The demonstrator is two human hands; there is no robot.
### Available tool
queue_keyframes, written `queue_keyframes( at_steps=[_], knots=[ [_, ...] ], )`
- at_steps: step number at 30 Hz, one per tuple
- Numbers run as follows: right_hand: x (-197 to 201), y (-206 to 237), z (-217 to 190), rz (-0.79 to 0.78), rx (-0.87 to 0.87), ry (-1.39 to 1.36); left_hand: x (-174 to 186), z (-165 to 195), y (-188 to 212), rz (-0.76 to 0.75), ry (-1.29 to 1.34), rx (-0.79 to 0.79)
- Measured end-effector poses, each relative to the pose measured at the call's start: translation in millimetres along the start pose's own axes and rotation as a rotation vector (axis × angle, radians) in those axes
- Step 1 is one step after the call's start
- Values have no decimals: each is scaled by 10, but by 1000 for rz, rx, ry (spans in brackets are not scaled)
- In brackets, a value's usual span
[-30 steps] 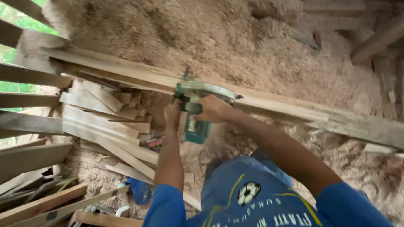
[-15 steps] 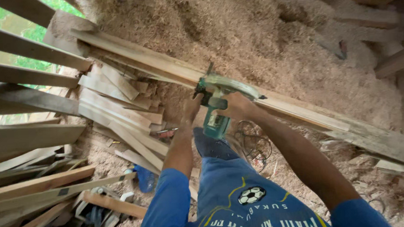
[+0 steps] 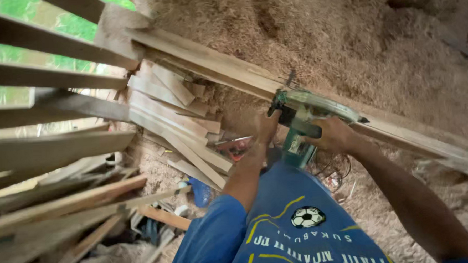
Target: The person picks up a wooden plank from a pile of scrap lumber, positions it on the floor, and cuts it lengthwise with a handheld circular saw. They then reposition the cut plank and smooth its edge using a red handheld electric planer, running the planer along the wood surface.
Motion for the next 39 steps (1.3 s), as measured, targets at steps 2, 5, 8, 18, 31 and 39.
queue_keyframes(
  at_steps=[2,5,8,18,31,39],
  knots=[
    [-29,-29,-31,-15,-21,-57,45,32,-38,-3,22,-24],
    [-73,-93,-142,-32,13,-60,105,-154,-106,-31,46,179],
    [-80,-215,-195,-18,-7,-20,180,-316,-172,-52,71,308],
    [-20,-543,-509,106,71,-76,578,-119,-365,-13,15,-26],
    [70,-890,-930,103,40,-67,879,-235,-692,-255,490,21],
    [-15,-1201,-1086,68,38,-78,1245,-214,-920,-127,284,68]
  ],
)
Point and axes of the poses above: each hand's wrist, its own y-axis away from the middle knuckle, its own x-axis out of the back of the hand, z = x × y, the point moved 8 cm from there along -y, towards the middle knuckle, and after that the axes turned 11 degrees about x, right-handed, at the moved point
